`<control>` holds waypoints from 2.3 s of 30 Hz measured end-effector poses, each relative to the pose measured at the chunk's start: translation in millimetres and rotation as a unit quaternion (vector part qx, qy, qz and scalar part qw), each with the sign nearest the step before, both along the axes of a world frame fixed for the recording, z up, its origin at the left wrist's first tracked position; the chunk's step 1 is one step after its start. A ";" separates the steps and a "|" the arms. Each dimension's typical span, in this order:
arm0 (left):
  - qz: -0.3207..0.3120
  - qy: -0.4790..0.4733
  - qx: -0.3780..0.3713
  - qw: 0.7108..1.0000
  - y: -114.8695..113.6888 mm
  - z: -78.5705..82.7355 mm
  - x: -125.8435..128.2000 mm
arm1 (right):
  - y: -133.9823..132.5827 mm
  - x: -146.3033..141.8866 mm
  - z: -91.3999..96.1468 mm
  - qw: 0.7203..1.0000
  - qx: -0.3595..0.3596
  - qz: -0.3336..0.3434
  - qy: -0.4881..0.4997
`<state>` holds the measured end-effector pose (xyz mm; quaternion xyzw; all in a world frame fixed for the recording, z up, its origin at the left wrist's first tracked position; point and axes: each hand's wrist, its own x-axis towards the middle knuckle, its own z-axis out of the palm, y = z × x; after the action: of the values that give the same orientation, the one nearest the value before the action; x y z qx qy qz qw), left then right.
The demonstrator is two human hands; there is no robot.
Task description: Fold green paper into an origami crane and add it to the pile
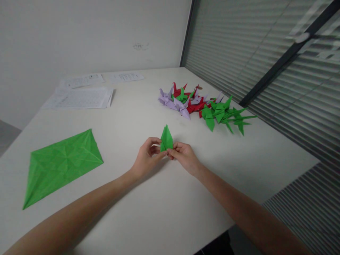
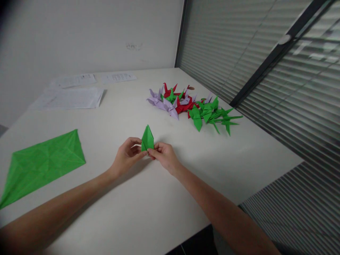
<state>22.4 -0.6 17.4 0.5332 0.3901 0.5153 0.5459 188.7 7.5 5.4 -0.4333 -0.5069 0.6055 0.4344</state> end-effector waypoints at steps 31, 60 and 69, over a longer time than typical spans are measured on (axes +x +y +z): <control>-0.022 -0.075 -0.092 0.993 4.1 -1.9 -2.7 | -0.3 7.4 7.1 0.987 0.154 -0.025 -0.030; -0.013 -0.008 0.006 1.000 0.9 -2.4 -3.3 | 4.6 5.4 -5.7 0.999 0.033 -0.023 0.010; -0.017 -0.019 -0.026 0.999 2.0 -0.3 -2.9 | 3.4 4.7 -5.6 0.999 0.039 -0.021 -0.014</control>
<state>19.5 1.4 17.1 0.5153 0.3836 0.5063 0.5752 193.4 10.9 -0.2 -0.4353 -0.5270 0.5698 0.4562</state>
